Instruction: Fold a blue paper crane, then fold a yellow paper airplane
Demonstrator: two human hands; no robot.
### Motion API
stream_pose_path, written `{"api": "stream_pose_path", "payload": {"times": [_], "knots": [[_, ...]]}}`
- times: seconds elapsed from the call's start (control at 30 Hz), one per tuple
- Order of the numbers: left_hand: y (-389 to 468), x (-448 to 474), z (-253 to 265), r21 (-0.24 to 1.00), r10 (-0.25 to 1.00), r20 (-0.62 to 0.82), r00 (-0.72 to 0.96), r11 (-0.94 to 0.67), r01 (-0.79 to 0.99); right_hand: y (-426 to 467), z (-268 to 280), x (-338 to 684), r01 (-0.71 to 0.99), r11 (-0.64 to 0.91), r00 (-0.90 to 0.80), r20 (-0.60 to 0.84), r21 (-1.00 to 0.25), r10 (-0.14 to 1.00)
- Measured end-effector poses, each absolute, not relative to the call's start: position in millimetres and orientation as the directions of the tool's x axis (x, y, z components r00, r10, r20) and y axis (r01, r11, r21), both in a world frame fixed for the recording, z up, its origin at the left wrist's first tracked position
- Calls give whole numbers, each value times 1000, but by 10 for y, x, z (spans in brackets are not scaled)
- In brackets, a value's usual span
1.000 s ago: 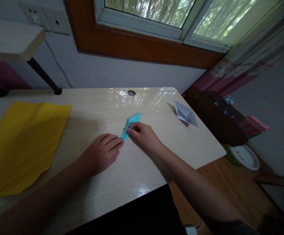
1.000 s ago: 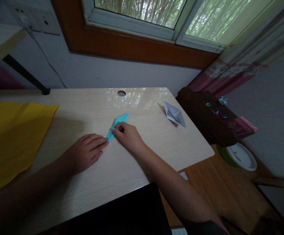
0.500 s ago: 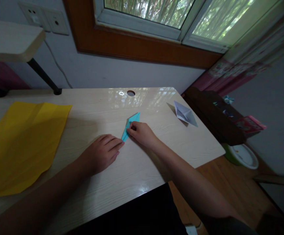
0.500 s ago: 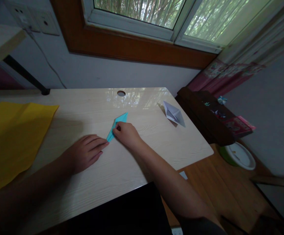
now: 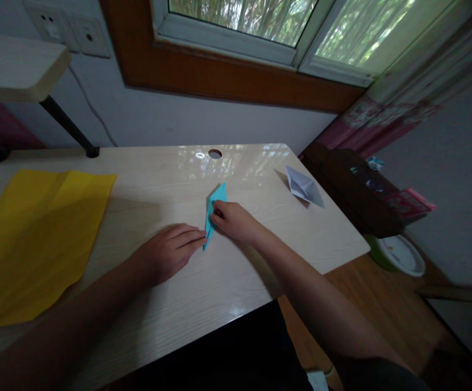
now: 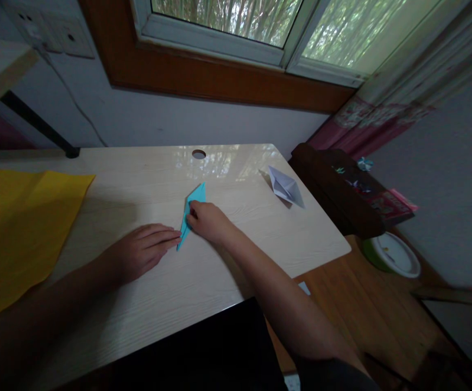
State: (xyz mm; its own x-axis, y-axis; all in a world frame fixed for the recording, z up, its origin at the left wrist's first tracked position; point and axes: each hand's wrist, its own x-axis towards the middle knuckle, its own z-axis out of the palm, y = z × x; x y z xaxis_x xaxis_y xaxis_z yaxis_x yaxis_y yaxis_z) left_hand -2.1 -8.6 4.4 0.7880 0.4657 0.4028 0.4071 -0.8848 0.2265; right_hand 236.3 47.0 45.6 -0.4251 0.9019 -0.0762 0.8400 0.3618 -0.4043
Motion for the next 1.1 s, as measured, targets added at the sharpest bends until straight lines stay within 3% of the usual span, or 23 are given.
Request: {"api": "stream_pose_path", "payload": {"times": [0.13, 0.4, 0.67, 1.1], "knots": [[-89, -9, 40, 193, 470, 383, 795, -883, 428, 472, 472, 2375, 817, 360, -439, -82, -450, 895], [-123, 15, 136, 150, 533, 339, 775, -844, 515, 477, 430, 2360, 693, 276, -411, -50, -666, 910], [-139, 46, 127, 127, 558, 328, 762, -826, 549, 462, 403, 2208, 746, 268, -356, -25, -609, 934], [-139, 68, 134, 115, 533, 344, 773, -841, 529, 485, 470, 2275, 770, 332, -430, -58, -545, 901]]}}
